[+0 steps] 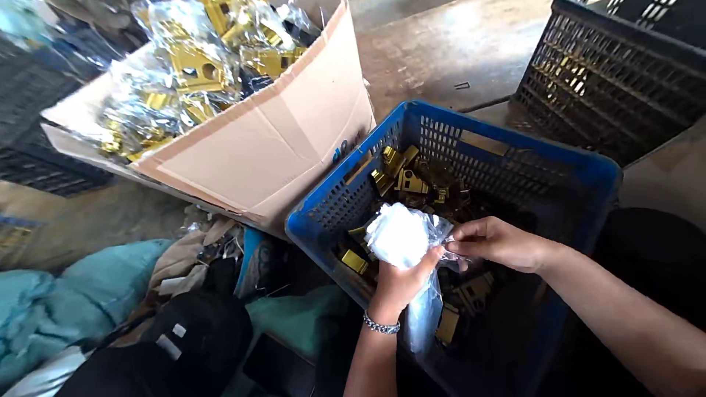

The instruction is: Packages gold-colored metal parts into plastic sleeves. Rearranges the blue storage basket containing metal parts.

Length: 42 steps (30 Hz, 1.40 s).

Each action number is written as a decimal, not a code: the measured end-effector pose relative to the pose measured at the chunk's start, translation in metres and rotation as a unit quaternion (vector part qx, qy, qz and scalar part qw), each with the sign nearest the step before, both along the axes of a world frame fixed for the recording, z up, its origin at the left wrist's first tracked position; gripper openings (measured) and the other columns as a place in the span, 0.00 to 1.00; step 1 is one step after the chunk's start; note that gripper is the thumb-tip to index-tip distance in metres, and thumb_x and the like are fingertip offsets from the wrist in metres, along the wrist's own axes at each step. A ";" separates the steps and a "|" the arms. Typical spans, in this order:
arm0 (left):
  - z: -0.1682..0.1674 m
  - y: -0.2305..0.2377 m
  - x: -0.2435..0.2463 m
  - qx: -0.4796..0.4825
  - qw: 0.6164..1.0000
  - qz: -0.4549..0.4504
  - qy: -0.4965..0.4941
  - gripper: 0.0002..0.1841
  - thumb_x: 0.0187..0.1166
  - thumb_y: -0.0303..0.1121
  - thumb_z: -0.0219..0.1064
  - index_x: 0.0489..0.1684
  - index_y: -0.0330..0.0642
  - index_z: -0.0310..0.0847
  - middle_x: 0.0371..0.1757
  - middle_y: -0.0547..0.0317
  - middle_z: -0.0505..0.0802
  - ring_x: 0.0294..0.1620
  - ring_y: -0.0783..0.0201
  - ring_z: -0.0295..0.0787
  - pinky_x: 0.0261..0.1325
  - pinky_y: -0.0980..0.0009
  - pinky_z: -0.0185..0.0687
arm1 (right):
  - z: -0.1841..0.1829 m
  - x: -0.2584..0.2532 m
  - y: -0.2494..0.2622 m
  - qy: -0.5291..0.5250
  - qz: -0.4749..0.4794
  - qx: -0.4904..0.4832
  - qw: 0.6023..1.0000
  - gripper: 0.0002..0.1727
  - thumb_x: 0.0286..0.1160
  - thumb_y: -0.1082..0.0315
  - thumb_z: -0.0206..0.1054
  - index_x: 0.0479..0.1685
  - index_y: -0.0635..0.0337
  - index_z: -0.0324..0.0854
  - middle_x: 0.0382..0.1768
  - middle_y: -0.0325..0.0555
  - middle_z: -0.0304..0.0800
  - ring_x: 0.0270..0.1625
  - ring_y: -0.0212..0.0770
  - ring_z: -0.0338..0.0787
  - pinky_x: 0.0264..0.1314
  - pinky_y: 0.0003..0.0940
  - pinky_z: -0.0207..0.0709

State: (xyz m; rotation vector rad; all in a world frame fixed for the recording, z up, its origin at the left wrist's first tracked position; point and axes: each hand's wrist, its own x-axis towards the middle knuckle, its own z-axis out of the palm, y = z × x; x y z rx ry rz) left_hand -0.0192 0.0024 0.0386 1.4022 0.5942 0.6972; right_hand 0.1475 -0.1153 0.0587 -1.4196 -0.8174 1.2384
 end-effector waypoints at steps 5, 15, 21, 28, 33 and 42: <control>-0.016 0.008 0.004 0.172 0.982 0.046 0.069 0.28 0.60 0.27 0.82 0.55 0.15 0.78 0.46 0.49 0.94 0.49 0.80 0.90 0.60 0.82 0.84 | -0.014 -0.020 0.002 -0.050 -0.046 -0.016 0.998 0.10 0.83 0.66 0.64 0.32 0.58 0.80 0.23 0.28 0.79 0.18 0.21 0.76 0.25 0.18 0.76; 0.004 -0.010 -0.011 -0.078 0.990 -0.087 0.078 0.21 0.45 0.22 0.86 0.39 0.39 0.86 0.28 0.70 0.93 0.29 0.78 0.90 0.38 0.77 0.89 | -0.018 -0.037 -0.008 -0.121 0.012 0.052 0.991 0.18 0.48 0.62 0.87 0.17 0.61 0.80 0.18 0.30 0.81 0.23 0.16 0.76 0.27 0.15 0.69; -0.019 0.015 -0.025 0.176 0.974 0.089 0.115 0.25 0.50 0.26 0.82 0.46 0.20 0.81 0.41 0.59 0.93 0.46 0.83 0.88 0.55 0.83 0.84 | -0.031 0.039 0.031 -0.095 0.094 -0.149 0.980 0.14 0.77 0.63 0.73 0.31 0.61 0.76 0.21 0.35 0.80 0.22 0.26 0.80 0.31 0.23 0.77; -0.007 0.045 -0.018 0.128 0.955 0.256 0.085 0.23 0.58 0.21 0.73 0.54 0.23 0.74 0.42 0.65 0.92 0.45 0.79 0.91 0.52 0.80 0.90 | -0.142 0.061 0.135 -0.069 -0.018 -0.373 0.925 0.36 0.88 0.54 0.63 0.85 0.68 0.59 0.75 0.72 0.72 0.71 0.66 0.81 0.69 0.62 0.76; 0.000 0.040 -0.009 0.132 0.954 0.265 0.055 0.25 0.57 0.20 0.77 0.54 0.23 0.75 0.44 0.69 0.92 0.49 0.82 0.90 0.58 0.82 0.87 | -0.194 0.027 0.152 -0.103 -0.120 -0.394 0.905 0.34 0.84 0.58 0.66 0.82 0.73 0.64 0.81 0.71 0.68 0.84 0.62 0.70 0.84 0.55 0.64; -0.006 0.032 -0.006 0.161 0.950 0.262 0.060 0.27 0.50 0.19 0.75 0.53 0.17 0.75 0.44 0.62 0.91 0.49 0.87 0.86 0.57 0.87 0.82 | -0.033 0.088 0.078 0.036 -0.074 -0.127 0.989 0.32 0.79 0.67 0.70 0.80 0.60 0.63 0.57 0.52 0.84 0.52 0.43 0.90 0.54 0.40 0.88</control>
